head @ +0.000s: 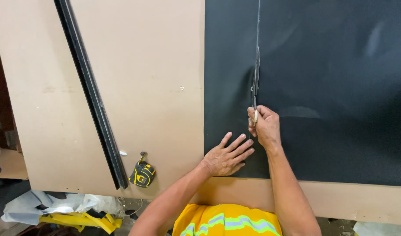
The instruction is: Cutting long strips of black synthetic fabric using scissors on a workshop cutting table.
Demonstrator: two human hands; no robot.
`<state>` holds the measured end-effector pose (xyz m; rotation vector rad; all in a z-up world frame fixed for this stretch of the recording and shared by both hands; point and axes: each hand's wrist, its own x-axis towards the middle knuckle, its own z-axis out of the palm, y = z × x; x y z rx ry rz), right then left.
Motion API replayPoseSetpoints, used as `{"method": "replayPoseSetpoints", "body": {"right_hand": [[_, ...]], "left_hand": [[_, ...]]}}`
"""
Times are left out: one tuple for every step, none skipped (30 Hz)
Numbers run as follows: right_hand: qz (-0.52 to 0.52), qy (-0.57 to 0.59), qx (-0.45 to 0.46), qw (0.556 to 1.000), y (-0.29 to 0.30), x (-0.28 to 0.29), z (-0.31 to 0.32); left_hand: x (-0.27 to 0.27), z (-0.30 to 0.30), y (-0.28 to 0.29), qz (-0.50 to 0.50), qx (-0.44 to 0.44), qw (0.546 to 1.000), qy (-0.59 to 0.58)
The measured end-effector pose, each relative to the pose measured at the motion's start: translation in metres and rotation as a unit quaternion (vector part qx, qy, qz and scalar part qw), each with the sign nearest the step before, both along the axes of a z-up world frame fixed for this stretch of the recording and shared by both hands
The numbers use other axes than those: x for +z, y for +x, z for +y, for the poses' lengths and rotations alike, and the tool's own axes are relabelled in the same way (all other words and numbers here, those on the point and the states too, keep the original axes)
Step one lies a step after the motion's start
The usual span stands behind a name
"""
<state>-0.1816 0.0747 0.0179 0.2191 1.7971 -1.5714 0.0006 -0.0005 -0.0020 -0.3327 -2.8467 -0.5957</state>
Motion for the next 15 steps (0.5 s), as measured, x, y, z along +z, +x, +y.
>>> {"method": "replayPoseSetpoints", "body": {"right_hand": [[0.000, 0.000, 0.000, 1.000, 0.001, -0.001, 0.000], [0.007, 0.002, 0.003, 1.000, 0.001, -0.003, 0.000], [0.013, 0.004, 0.005, 1.000, 0.002, -0.005, 0.000], [0.012, 0.006, 0.005, 1.000, 0.002, -0.005, 0.001], [0.015, 0.003, 0.003, 1.000, 0.001, -0.005, 0.001], [0.019, 0.000, 0.002, 1.000, 0.001, -0.005, 0.001], [0.018, 0.001, 0.003, 1.000, -0.001, -0.003, -0.001], [0.011, -0.001, -0.009, 1.000, -0.004, -0.001, -0.004], [0.004, -0.003, -0.022, 1.000, -0.007, 0.001, -0.007], [0.004, -0.005, -0.021, 1.000, -0.010, 0.002, -0.009], [0.005, -0.010, -0.020, 1.000, -0.014, 0.003, -0.012], [0.005, -0.014, -0.020, 1.000, -0.017, 0.004, -0.014], [0.005, -0.014, -0.019, 1.000, -0.018, 0.006, -0.016], [-0.001, -0.015, -0.020, 1.000, -0.020, 0.007, -0.017], [-0.006, -0.015, -0.021, 1.000, -0.022, 0.009, -0.018]], "left_hand": [[0.000, 0.000, 0.001, 0.000, 0.000, 1.000, 0.000], [-0.001, 0.000, 0.001, -0.001, -0.001, 1.000, 0.000], [-0.001, 0.000, 0.001, -0.003, -0.003, 1.000, 0.001], [-0.001, 0.000, 0.002, -0.004, -0.003, 1.000, 0.003], [-0.002, 0.000, 0.002, -0.008, -0.003, 1.000, -0.001], [-0.002, 0.000, 0.002, -0.012, -0.002, 1.000, -0.006], [-0.002, 0.001, 0.003, -0.013, 0.000, 1.000, -0.005], [-0.002, 0.000, 0.002, -0.014, -0.001, 1.000, -0.007], [-0.001, 0.000, 0.002, -0.015, -0.001, 1.000, -0.008], [0.000, -0.001, 0.002, -0.015, 0.000, 1.000, -0.010], [0.001, -0.002, 0.002, -0.017, -0.001, 1.000, -0.014], [0.003, -0.002, 0.001, -0.019, -0.002, 1.000, -0.016], [0.003, -0.003, 0.002, -0.019, -0.001, 1.000, -0.017], [0.002, -0.002, 0.002, -0.021, 0.000, 1.000, -0.021], [0.001, -0.002, 0.002, -0.023, 0.000, 0.999, -0.024]]}}
